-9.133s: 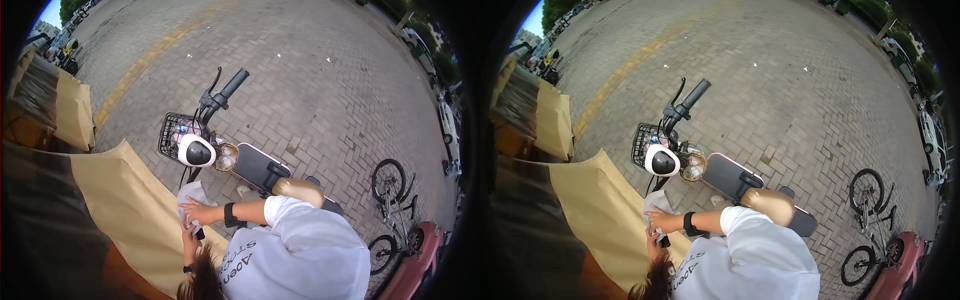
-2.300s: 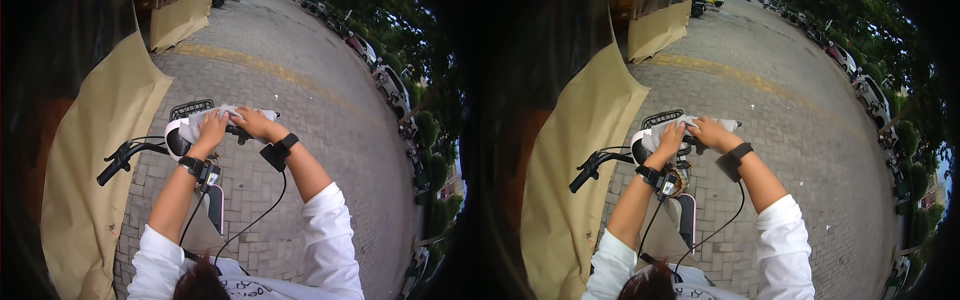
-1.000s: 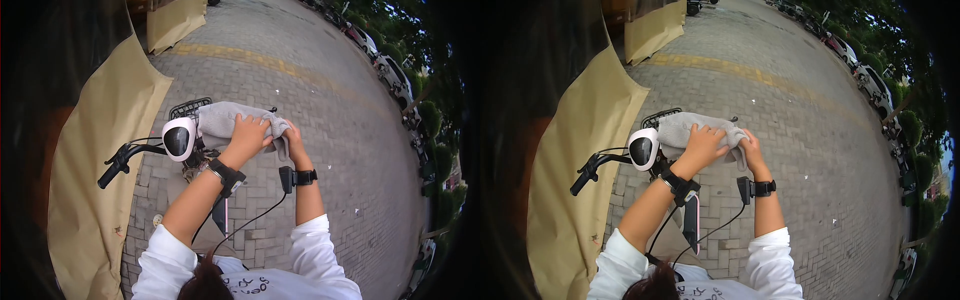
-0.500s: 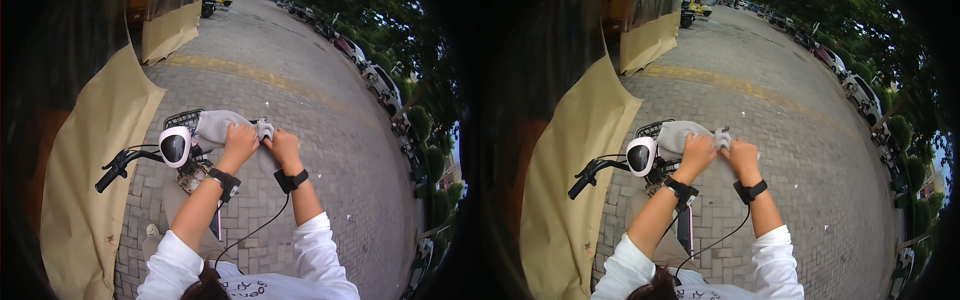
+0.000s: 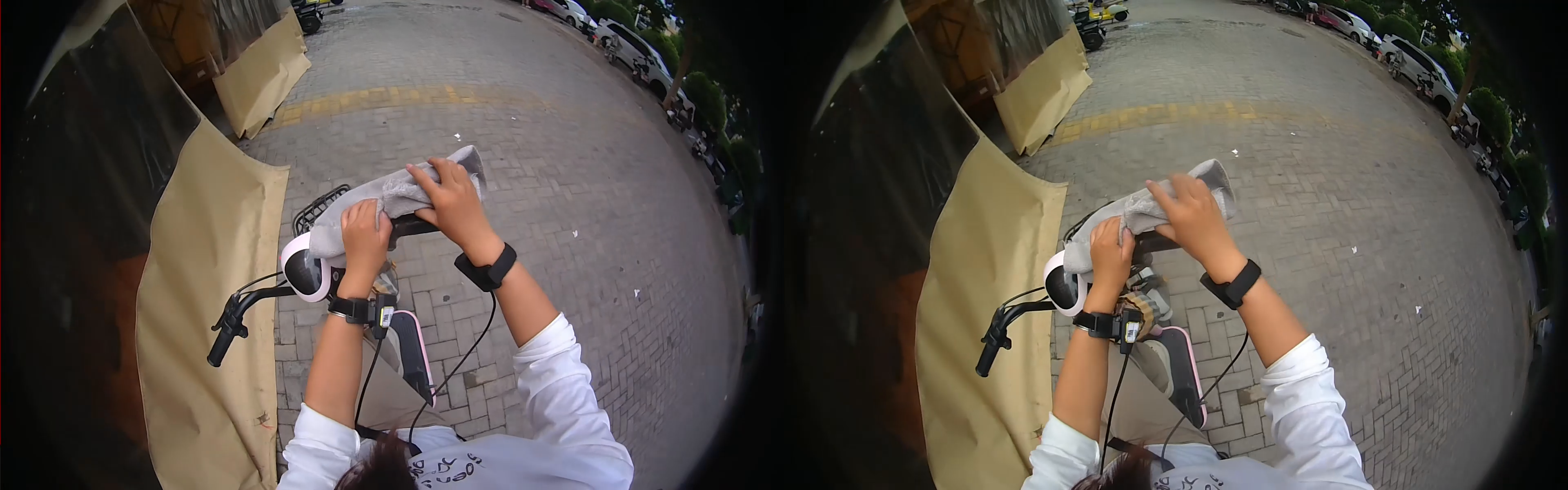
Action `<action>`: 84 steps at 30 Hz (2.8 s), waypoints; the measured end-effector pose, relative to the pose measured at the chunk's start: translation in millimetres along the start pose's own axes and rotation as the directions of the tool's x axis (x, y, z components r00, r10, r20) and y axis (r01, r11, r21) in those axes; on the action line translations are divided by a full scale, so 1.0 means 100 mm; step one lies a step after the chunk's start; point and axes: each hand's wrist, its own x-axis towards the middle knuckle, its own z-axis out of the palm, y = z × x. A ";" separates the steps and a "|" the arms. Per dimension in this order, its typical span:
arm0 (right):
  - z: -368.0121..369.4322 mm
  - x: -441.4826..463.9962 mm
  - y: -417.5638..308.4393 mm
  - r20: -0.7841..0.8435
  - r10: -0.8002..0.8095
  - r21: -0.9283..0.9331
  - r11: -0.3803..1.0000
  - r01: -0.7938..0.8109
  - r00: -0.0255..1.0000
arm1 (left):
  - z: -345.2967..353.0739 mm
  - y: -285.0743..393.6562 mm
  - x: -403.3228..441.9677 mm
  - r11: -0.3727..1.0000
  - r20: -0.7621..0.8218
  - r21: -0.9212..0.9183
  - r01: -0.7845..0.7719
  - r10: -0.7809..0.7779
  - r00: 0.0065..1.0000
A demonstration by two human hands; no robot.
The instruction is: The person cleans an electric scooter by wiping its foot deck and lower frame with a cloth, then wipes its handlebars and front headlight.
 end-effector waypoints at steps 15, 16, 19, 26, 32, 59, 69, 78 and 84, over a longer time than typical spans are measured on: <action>1.02 -1.08 -1.05 0.022 0.318 0.450 0.843 -0.293 0.948 | -0.49 -0.58 -0.84 0.726 0.401 -0.527 0.443 -0.247 0.882; 1.03 -1.09 -1.08 -0.017 0.450 0.547 0.751 -0.368 0.893 | -0.49 -0.59 -0.79 0.728 0.409 -0.523 0.443 -0.242 0.880; 0.93 -0.95 -1.09 -0.012 0.354 0.579 0.765 -0.282 0.935 | -0.56 -0.54 -0.57 0.439 0.453 -0.742 0.507 -0.229 0.862; 1.43 -0.91 -1.08 0.251 0.241 0.546 0.765 -0.342 0.938 | -0.46 -0.49 -0.34 0.733 0.459 -0.436 0.522 -0.319 0.830; 1.53 -1.31 -1.26 0.389 0.243 0.530 0.730 -0.431 0.889 | -0.28 -0.83 -0.86 0.888 0.238 -0.195 0.416 -0.369 0.899; 1.84 -0.82 -2.45 0.401 -0.027 0.550 0.806 -0.217 0.916 | -1.96 -1.30 -1.29 0.685 0.158 0.717 0.127 -0.338 0.928; 1.99 -1.03 -2.49 0.266 0.123 0.671 0.689 -0.275 0.956 | -1.78 -1.29 -1.28 0.708 0.438 0.698 -0.111 -0.299 0.848; 2.30 -1.09 -2.29 0.542 0.119 0.582 0.661 -0.474 0.832 | -1.28 -1.49 -0.97 0.598 0.598 0.710 -0.372 -0.234 0.766; 2.27 -1.07 -2.33 0.552 0.162 0.522 0.698 -0.490 0.818 | -1.33 -1.50 -1.01 0.634 0.531 0.716 -0.292 -0.224 0.817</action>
